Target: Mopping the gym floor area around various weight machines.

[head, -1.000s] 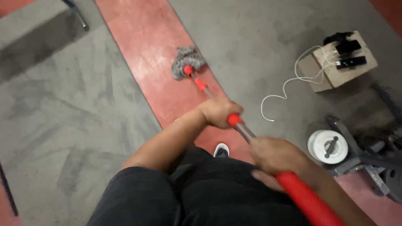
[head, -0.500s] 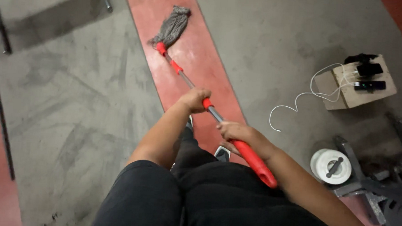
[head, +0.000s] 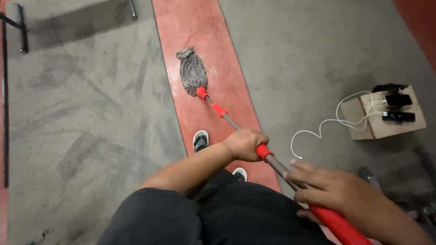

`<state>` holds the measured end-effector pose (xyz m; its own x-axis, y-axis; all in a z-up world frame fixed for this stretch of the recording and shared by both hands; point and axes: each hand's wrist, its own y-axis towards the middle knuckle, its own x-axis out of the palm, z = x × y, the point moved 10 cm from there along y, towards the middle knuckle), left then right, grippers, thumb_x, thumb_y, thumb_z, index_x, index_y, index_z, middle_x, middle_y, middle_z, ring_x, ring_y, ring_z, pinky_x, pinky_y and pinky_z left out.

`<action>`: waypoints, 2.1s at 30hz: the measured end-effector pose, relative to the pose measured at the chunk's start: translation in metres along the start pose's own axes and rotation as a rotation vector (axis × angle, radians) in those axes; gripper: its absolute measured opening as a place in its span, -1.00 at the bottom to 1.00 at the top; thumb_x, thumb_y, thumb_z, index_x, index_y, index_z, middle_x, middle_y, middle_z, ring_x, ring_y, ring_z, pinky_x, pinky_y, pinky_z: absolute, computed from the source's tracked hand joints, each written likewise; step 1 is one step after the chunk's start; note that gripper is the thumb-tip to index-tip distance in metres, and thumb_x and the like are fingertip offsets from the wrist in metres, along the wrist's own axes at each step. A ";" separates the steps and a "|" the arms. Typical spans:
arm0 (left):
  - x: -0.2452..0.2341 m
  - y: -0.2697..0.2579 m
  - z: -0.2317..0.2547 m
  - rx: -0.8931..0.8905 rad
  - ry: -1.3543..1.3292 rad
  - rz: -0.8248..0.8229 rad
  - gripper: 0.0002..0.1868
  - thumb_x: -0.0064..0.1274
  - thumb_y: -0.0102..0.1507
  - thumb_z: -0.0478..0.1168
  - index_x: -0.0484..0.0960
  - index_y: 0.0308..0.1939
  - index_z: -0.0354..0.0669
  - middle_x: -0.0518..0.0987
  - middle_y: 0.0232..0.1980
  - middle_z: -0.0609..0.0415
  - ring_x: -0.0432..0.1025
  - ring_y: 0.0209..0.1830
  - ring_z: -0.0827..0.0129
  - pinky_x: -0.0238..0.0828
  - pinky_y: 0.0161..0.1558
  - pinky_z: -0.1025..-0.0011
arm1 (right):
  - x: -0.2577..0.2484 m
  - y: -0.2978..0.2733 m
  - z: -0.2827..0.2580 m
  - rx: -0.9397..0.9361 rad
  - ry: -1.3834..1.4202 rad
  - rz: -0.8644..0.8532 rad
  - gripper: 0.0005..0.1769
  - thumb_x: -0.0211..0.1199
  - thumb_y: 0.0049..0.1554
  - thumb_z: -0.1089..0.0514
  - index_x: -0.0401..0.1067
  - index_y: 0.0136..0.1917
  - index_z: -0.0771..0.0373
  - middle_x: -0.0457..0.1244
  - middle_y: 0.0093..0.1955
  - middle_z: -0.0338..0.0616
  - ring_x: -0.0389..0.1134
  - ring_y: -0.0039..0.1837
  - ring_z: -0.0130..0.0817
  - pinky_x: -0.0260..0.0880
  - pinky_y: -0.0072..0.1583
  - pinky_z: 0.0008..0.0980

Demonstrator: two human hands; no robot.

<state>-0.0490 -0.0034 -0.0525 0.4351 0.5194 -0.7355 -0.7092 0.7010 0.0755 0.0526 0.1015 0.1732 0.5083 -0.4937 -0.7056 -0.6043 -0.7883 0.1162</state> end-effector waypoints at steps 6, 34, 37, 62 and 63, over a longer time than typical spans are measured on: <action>0.020 0.006 -0.004 0.164 -0.052 -0.051 -0.66 0.27 0.09 0.11 0.57 -0.38 -0.02 0.60 -0.36 -0.02 0.54 -0.30 -0.02 0.45 -0.27 0.03 | 0.047 -0.031 0.074 0.205 -0.148 -0.231 -0.41 0.14 0.20 0.18 0.58 0.47 -0.08 0.30 0.40 -0.01 0.41 0.23 -0.13 0.41 0.09 -0.28; -0.136 -0.002 -0.335 -0.369 0.351 -0.026 -0.60 0.26 0.06 0.08 0.64 -0.07 0.10 0.52 0.17 0.08 0.33 0.29 -0.02 0.20 0.29 -0.08 | 0.228 0.308 0.323 0.678 0.162 -0.235 -0.16 0.12 0.05 0.30 0.01 0.58 0.15 0.36 -0.16 0.23 0.42 -0.19 0.02 0.44 -0.11 -0.06; -0.167 -0.013 -0.368 -0.505 0.338 -0.023 -0.46 0.23 0.11 0.13 0.58 0.13 0.13 0.41 0.37 0.10 0.16 0.49 -0.06 0.06 0.40 -0.13 | 0.253 0.366 0.380 0.706 0.239 -0.192 -0.32 0.11 0.05 0.32 0.22 0.46 0.18 0.35 -0.16 0.12 0.43 -0.23 -0.09 0.48 -0.17 -0.09; -0.033 -0.016 -0.130 -0.256 0.334 0.302 -0.51 0.35 -0.03 0.15 0.56 -0.16 0.05 0.47 -0.03 -0.02 0.41 0.08 -0.01 0.37 0.10 0.04 | 0.191 0.105 0.269 0.758 0.649 -0.229 -0.09 0.21 -0.03 0.36 0.20 0.59 0.08 0.25 -0.25 -0.24 0.22 -0.25 -0.47 0.30 -0.16 -0.42; -0.017 -0.015 -0.104 -0.251 0.338 0.304 -0.51 0.35 -0.03 0.15 0.56 -0.16 0.05 0.47 -0.03 -0.02 0.41 0.08 -0.01 0.37 0.10 0.04 | 0.184 0.074 0.266 0.755 0.646 -0.223 -0.09 0.21 -0.03 0.36 0.20 0.59 0.08 0.25 -0.25 -0.24 0.22 -0.25 -0.47 0.30 -0.16 -0.42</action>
<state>-0.1037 -0.0737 -0.1111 0.0148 0.4656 -0.8849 -0.9050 0.3826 0.1862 -0.0614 0.0503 -0.1342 0.7559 -0.6438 -0.1190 -0.5710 -0.5595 -0.6007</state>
